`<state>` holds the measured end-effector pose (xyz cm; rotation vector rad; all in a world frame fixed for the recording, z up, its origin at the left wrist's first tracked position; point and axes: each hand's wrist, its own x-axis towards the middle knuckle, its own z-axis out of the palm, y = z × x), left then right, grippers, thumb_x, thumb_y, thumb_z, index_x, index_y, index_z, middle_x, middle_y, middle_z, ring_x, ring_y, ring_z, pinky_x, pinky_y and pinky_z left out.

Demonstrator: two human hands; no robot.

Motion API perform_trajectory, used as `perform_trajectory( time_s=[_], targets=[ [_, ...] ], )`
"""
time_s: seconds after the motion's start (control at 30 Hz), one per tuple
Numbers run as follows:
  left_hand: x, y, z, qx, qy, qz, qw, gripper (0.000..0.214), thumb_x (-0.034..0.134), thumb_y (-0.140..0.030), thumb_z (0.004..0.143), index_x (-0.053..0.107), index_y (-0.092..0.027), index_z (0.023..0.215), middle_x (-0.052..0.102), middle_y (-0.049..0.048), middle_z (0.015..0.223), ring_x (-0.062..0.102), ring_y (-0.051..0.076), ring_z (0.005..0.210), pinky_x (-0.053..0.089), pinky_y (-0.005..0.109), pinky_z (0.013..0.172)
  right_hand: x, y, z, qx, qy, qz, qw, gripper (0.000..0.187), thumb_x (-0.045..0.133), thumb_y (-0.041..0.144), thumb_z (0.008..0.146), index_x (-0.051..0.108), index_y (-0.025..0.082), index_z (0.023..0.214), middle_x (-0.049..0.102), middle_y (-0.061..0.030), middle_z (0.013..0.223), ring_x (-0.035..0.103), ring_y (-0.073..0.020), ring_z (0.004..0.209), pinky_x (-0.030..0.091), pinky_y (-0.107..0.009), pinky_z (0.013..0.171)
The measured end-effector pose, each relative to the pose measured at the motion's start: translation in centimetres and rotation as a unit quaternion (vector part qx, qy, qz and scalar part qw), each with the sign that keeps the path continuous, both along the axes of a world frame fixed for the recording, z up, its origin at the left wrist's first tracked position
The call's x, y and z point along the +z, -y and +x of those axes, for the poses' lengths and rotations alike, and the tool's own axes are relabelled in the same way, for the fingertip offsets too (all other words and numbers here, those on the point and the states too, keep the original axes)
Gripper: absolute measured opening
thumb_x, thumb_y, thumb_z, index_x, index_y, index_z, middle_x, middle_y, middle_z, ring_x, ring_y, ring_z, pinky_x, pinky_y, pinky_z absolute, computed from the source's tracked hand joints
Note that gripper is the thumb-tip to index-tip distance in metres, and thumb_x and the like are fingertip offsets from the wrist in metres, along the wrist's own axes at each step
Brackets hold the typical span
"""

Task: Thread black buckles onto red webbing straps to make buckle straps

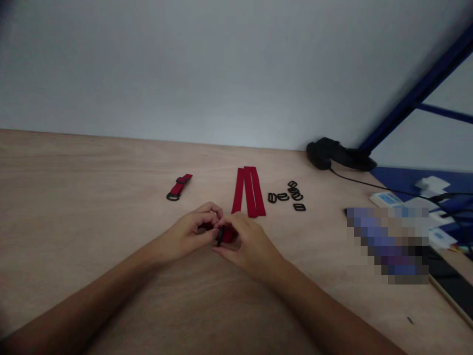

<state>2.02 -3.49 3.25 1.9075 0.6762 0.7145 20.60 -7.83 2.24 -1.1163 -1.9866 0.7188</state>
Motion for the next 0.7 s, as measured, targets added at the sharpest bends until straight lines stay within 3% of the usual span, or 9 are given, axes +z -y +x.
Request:
perform_trajectory(
  time_s=[0.1, 0.2, 0.43, 0.7],
  targets=[
    [0.19, 0.27, 0.14, -0.011, -0.016, 0.003, 1.0, 0.01, 0.053, -0.015, 0.083, 0.056, -0.015, 0.074, 0.051, 0.0049, 0.099, 0.053, 0.016, 0.092, 0.046, 0.025, 0.079, 0.28, 0.3, -0.36, 0.001, 0.044, 0.048, 0.998, 0.031, 0.067, 0.013, 0.069, 0.056, 0.022, 0.097, 0.067, -0.0028, 0.087, 0.065, -0.0167, 0.075, 0.051, -0.028, 0.068],
    [0.34, 0.43, 0.16, -0.021, -0.017, 0.0, 1.0, 0.01, 0.051, -0.013, 0.083, 0.055, -0.016, 0.075, 0.05, 0.0047, 0.099, 0.053, 0.016, 0.09, 0.045, 0.025, 0.077, 0.33, 0.49, -0.57, 0.002, 0.021, 0.028, 0.999, 0.03, 0.064, 0.012, 0.068, 0.053, 0.022, 0.095, 0.066, 0.0004, 0.081, 0.064, -0.0132, 0.066, 0.049, -0.023, 0.061],
    [0.79, 0.57, 0.16, -0.031, 0.003, -0.01, 0.999, 0.013, 0.05, -0.013, 0.083, 0.052, -0.016, 0.071, 0.05, 0.0043, 0.096, 0.052, 0.016, 0.09, 0.045, 0.026, 0.079, 0.01, 0.58, -0.75, 0.023, -0.067, -0.043, 0.997, 0.032, 0.063, 0.012, 0.07, 0.047, 0.023, 0.095, 0.069, -0.0025, 0.092, 0.067, -0.0142, 0.076, 0.055, -0.023, 0.066],
    [0.65, 0.8, 0.29, -0.026, 0.039, -0.079, 0.996, 0.013, 0.051, -0.015, 0.081, 0.049, -0.015, 0.068, 0.046, 0.0046, 0.096, 0.049, 0.012, 0.079, 0.045, 0.018, 0.055, 0.12, 0.89, -1.02, 0.029, -0.133, -0.086, 0.987, 0.029, 0.063, 0.013, 0.073, 0.046, 0.023, 0.094, 0.067, -0.003, 0.092, 0.068, -0.0144, 0.073, 0.056, -0.025, 0.065]
  ],
)
